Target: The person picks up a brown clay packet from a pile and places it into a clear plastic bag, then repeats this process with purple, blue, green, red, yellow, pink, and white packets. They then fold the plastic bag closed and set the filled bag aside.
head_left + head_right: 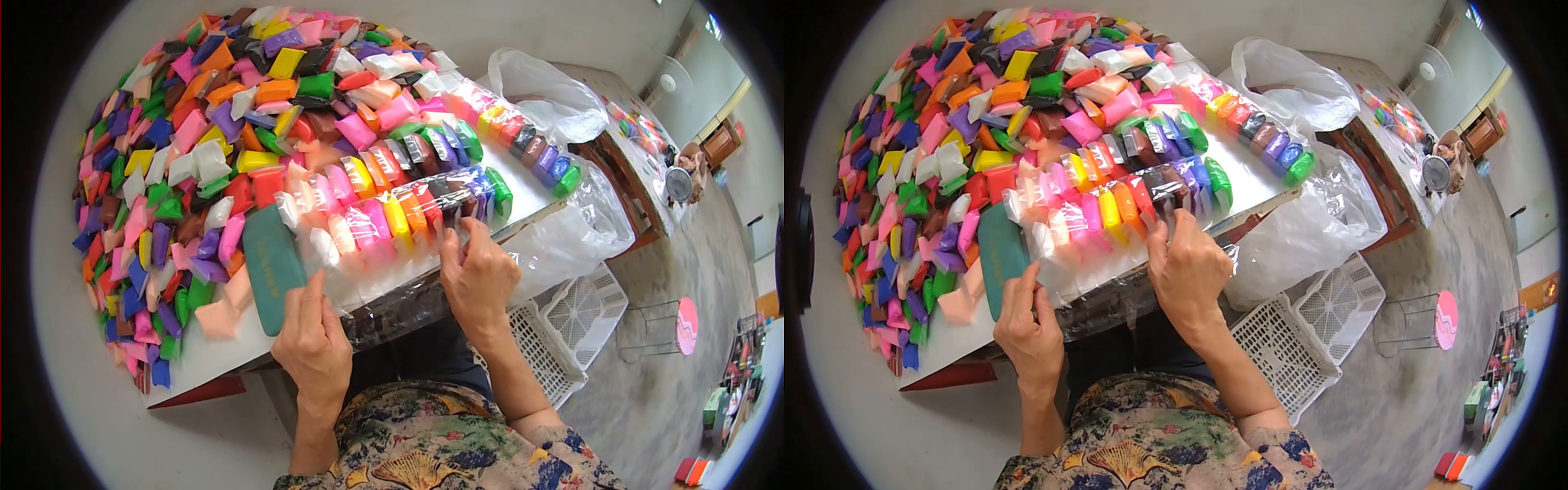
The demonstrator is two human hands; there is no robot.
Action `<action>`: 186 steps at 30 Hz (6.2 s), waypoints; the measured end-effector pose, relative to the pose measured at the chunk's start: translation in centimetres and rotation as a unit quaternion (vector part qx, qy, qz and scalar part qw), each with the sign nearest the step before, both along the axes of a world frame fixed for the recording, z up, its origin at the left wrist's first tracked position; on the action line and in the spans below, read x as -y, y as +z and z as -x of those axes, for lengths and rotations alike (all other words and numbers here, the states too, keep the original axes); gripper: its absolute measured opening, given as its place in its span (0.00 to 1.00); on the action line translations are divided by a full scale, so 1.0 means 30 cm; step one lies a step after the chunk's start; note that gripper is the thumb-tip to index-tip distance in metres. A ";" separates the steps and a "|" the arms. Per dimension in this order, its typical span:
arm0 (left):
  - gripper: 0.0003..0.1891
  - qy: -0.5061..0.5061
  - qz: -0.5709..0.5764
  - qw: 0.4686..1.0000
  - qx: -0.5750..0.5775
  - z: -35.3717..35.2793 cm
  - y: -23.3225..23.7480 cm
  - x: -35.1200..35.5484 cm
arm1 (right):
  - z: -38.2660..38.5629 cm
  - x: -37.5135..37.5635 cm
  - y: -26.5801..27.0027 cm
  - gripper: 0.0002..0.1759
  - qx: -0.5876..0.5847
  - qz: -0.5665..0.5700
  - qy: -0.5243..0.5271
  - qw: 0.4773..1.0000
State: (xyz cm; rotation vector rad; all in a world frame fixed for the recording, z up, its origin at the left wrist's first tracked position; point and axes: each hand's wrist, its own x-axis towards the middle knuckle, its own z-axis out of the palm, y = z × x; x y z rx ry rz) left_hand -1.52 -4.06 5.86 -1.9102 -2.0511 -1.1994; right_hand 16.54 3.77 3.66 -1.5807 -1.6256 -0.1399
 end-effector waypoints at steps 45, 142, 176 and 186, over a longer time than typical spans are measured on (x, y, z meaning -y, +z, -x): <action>0.22 -0.088 0.003 0.996 0.035 0.177 0.092 0.004 | -0.460 0.094 0.104 0.32 0.161 -0.025 0.113 0.980; 0.09 -0.040 -0.078 0.977 0.197 -0.001 -0.029 -0.139 | -0.378 -0.260 -0.059 0.05 -0.327 -0.019 0.390 0.861; 0.14 0.070 -0.032 0.995 0.056 -0.109 -0.060 -0.013 | -0.392 -0.265 -0.075 0.02 -0.329 -0.029 0.408 0.851; 0.12 -0.047 -0.120 0.992 -0.014 -0.083 -0.021 -0.069 | -0.400 -0.262 -0.066 0.03 -0.333 -0.009 0.411 0.848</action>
